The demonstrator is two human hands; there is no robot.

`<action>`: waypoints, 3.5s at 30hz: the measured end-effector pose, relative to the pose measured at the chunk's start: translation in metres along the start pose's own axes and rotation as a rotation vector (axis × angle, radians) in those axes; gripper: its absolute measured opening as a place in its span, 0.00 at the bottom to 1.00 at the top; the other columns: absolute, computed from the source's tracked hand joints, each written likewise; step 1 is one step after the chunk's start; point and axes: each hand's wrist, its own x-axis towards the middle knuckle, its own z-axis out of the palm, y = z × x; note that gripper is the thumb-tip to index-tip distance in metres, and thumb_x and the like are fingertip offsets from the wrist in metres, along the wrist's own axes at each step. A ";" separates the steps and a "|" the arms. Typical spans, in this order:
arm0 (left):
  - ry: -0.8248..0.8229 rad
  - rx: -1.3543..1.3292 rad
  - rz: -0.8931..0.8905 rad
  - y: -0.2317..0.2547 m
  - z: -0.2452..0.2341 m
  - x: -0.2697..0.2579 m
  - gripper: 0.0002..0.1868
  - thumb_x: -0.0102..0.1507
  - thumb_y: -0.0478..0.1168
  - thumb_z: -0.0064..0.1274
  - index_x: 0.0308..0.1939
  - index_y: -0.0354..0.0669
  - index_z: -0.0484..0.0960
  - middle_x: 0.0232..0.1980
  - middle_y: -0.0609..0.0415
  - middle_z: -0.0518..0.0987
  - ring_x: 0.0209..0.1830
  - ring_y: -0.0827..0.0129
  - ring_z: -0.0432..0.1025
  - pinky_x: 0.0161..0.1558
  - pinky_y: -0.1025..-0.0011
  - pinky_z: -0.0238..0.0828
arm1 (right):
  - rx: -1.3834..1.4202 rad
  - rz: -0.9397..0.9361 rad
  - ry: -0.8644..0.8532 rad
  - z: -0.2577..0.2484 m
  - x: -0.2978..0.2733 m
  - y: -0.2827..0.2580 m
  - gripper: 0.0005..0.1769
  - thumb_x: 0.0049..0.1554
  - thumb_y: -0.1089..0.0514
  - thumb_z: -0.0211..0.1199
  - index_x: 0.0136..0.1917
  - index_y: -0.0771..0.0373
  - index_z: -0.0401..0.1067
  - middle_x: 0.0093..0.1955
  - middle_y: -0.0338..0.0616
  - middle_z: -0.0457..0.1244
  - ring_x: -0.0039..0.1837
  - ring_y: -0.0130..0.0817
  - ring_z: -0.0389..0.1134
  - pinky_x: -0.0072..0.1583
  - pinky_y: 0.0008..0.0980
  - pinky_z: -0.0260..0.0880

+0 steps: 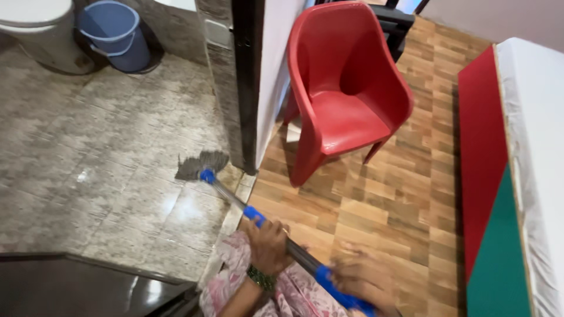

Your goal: The person is mopping the floor by hand using a mop. They clean the tiled floor of a bathroom and then move into a bedroom area with wooden-patterned flooring, mopping around a red chair and near a bed.

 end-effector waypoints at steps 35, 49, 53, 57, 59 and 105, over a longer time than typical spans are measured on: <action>0.193 0.040 -0.153 -0.350 -0.012 0.016 0.15 0.58 0.46 0.60 0.43 0.43 0.81 0.51 0.49 0.83 0.49 0.54 0.79 0.52 0.63 0.75 | 0.197 0.227 -0.084 0.280 0.201 0.124 0.15 0.50 0.52 0.64 0.50 0.59 0.76 0.68 0.54 0.62 0.74 0.57 0.63 0.70 0.51 0.67; -0.058 0.505 -0.464 -0.183 0.068 -0.054 0.20 0.55 0.50 0.62 0.51 0.58 0.82 0.59 0.61 0.79 0.67 0.65 0.67 0.69 0.25 0.39 | 0.157 0.014 -0.032 0.164 0.060 0.085 0.14 0.50 0.55 0.75 0.49 0.58 0.77 0.59 0.44 0.70 0.59 0.47 0.73 0.60 0.44 0.74; 0.090 0.242 -0.304 -0.062 0.053 -0.027 0.29 0.49 0.65 0.65 0.39 0.48 0.83 0.43 0.56 0.81 0.56 0.56 0.70 0.66 0.29 0.40 | 0.097 -0.023 -0.073 0.044 0.026 0.052 0.14 0.50 0.56 0.71 0.49 0.60 0.76 0.58 0.47 0.70 0.56 0.47 0.74 0.55 0.45 0.74; 0.266 0.124 -0.142 0.038 0.054 -0.011 0.31 0.49 0.68 0.65 0.33 0.45 0.80 0.36 0.53 0.77 0.46 0.57 0.70 0.64 0.34 0.45 | -0.082 -0.171 -0.048 -0.061 0.015 0.001 0.10 0.55 0.60 0.64 0.51 0.62 0.76 0.54 0.47 0.69 0.55 0.46 0.74 0.56 0.44 0.77; 0.327 0.085 -0.103 0.069 0.063 -0.008 0.28 0.51 0.65 0.65 0.30 0.44 0.77 0.35 0.52 0.75 0.44 0.56 0.70 0.63 0.38 0.49 | -0.152 -0.232 -0.028 -0.088 0.015 -0.020 0.09 0.59 0.64 0.61 0.53 0.61 0.77 0.54 0.47 0.69 0.56 0.44 0.75 0.58 0.41 0.80; 0.046 0.341 -0.398 -0.079 0.050 -0.081 0.25 0.53 0.62 0.63 0.41 0.48 0.81 0.45 0.52 0.79 0.54 0.58 0.71 0.67 0.34 0.47 | -0.176 -0.037 -0.352 0.107 0.021 0.018 0.08 0.56 0.62 0.60 0.50 0.60 0.73 0.48 0.44 0.66 0.51 0.44 0.71 0.47 0.41 0.73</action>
